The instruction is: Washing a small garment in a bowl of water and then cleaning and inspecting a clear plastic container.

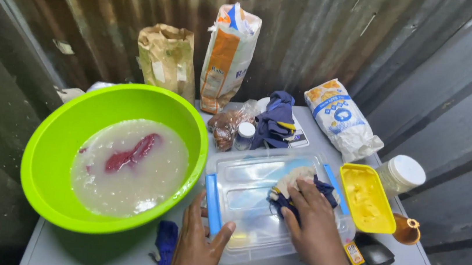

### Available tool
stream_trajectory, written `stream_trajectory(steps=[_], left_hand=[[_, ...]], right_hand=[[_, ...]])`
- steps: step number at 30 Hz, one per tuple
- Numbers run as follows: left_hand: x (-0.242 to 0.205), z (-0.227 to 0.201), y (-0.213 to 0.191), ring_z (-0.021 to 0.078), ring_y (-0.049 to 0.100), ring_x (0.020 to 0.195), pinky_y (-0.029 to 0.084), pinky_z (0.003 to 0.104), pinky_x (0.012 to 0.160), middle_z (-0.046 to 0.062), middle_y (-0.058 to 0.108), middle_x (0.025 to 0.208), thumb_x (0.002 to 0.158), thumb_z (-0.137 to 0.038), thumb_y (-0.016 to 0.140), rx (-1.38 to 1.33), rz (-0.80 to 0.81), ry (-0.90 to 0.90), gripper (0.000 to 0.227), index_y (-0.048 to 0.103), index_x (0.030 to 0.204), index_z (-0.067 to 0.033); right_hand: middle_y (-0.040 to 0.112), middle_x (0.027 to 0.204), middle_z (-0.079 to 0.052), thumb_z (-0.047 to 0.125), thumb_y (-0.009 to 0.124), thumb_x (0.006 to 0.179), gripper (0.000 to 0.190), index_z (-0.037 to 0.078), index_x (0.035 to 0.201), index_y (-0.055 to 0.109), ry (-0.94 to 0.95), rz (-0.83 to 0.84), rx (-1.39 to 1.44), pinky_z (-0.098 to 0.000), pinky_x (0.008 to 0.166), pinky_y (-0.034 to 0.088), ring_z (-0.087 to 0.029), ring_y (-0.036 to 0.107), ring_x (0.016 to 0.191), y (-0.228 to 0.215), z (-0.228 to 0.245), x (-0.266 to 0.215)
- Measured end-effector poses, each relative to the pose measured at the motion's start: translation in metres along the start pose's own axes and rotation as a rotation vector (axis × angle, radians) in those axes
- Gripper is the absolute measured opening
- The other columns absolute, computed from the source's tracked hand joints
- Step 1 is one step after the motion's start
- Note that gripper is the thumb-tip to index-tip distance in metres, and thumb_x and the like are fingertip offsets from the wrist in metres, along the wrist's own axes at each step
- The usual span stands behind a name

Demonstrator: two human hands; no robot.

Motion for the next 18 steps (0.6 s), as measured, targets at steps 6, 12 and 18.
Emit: stream_trajectory(steps=[6, 12, 18], left_hand=[[0.018, 0.037, 0.023, 0.0343, 0.045, 0.165, 0.037, 0.045, 0.13, 0.018, 0.044, 0.18, 0.102, -0.041, 0.07, -0.017, -0.131, 0.273, 0.093, 0.028, 0.179, -0.0108], [0.015, 0.03, 0.026, 0.0301, 0.08, 0.11, 0.059, 0.042, 0.1, 0.008, 0.086, 0.124, 0.095, -0.03, 0.074, -0.136, -0.161, 0.027, 0.082, 0.048, 0.173, -0.0232], [0.006, 0.027, 0.036, 0.0296, 0.076, 0.097, 0.057, 0.045, 0.089, 0.009, 0.082, 0.111, 0.098, -0.036, 0.07, -0.208, -0.269, -0.007, 0.077, 0.051, 0.171, -0.0183]], right_hand=[[0.067, 0.165, -0.011, 0.016, 0.063, 0.094, 0.059, 0.012, 0.152, 0.07, -0.101, -0.025, 0.172, -0.0602, 0.119, 0.036, -0.035, 0.049, 0.161, 0.022, 0.097, 0.002], [0.069, 0.161, 0.002, 0.007, 0.066, 0.084, 0.066, 0.021, 0.148, 0.074, -0.146, 0.097, 0.276, -0.0579, 0.1, 0.049, -0.032, 0.058, 0.138, 0.0, 0.132, 0.021], [0.066, 0.167, 0.0, 0.004, 0.06, 0.094, 0.066, 0.025, 0.156, 0.069, 0.195, 0.19, -0.026, -0.0575, 0.104, 0.047, -0.037, 0.053, 0.142, -0.025, 0.055, 0.034]])
Point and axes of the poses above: each hand's wrist, its own x-axis towards the middle knuckle, its own y-axis out of the palm, z = x × y, the point moved 2 cm from there along x, towards the middle knuckle
